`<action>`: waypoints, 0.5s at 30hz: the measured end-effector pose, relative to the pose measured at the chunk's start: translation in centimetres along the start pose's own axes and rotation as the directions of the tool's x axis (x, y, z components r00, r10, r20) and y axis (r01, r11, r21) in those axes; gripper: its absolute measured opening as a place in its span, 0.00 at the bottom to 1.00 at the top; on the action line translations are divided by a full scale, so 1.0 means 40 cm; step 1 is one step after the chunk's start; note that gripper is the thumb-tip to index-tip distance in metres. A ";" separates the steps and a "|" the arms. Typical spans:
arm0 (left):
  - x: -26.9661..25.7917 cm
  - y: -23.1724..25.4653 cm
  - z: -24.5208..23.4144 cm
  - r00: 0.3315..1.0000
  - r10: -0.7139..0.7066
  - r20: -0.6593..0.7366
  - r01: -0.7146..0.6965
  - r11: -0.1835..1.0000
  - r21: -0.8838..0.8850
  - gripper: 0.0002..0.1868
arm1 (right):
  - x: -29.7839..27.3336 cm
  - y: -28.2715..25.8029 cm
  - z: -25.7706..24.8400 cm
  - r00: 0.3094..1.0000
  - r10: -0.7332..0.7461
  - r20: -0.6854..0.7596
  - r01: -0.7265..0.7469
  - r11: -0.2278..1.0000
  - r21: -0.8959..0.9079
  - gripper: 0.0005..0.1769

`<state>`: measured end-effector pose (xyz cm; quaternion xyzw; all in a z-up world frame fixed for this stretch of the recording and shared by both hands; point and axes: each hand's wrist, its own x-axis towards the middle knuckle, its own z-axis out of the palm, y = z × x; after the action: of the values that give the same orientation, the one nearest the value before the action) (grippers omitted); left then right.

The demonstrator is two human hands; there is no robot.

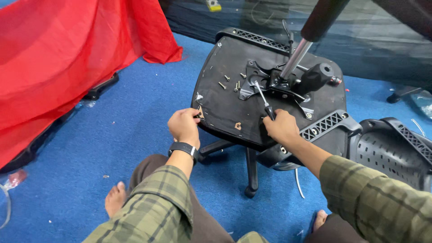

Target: The person uses a screwdriver to tighten screws into the metal base of an office chair, securing the central pole to the seat. They work on multiple fasteners around the base while the chair remains upside down.

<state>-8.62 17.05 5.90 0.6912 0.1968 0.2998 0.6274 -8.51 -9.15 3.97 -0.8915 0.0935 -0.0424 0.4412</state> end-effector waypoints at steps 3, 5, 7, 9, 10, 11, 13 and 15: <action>0.030 -0.110 0.051 0.892 -0.369 -0.262 0.351 0.929 -0.114 0.16 | -0.008 -0.006 0.006 0.999 -0.018 -0.031 0.019 0.999 0.035 0.18; 0.025 -0.212 0.076 0.800 -0.524 -0.293 0.510 0.851 -0.129 0.17 | -0.018 -0.015 0.009 0.999 0.002 -0.042 0.001 0.998 0.055 0.18; 0.024 -0.328 0.088 0.774 -0.603 -0.193 0.620 0.784 0.031 0.20 | -0.020 -0.025 0.013 0.998 0.021 -0.064 -0.018 0.999 0.047 0.17; 0.030 -0.451 0.091 0.774 -0.631 -0.053 0.610 0.721 0.327 0.23 | -0.020 -0.032 0.019 0.995 0.035 -0.096 -0.033 0.999 0.016 0.16; 0.037 -0.511 0.082 0.781 -0.622 0.050 0.512 0.685 0.519 0.24 | -0.021 -0.036 0.026 0.992 0.054 -0.114 -0.055 0.998 -0.001 0.17; 0.037 -0.570 0.075 0.765 -0.624 0.161 0.378 0.637 0.672 0.25 | -0.021 -0.039 0.032 0.989 0.069 -0.131 -0.072 0.997 -0.022 0.17; 0.051 -0.672 0.082 0.735 -0.635 0.237 0.278 0.601 0.749 0.26 | -0.019 -0.043 0.042 0.984 0.082 -0.160 -0.092 0.994 -0.053 0.17; 0.052 -0.762 0.098 0.700 -0.658 0.276 0.143 0.509 0.849 0.24 | -0.018 -0.041 0.046 0.980 0.083 -0.183 -0.098 0.992 -0.078 0.15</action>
<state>-1.31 19.59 -23.91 0.8750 0.2717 -0.2012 0.3465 -8.72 -6.59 4.18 -0.8973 0.1752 -0.0984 0.3931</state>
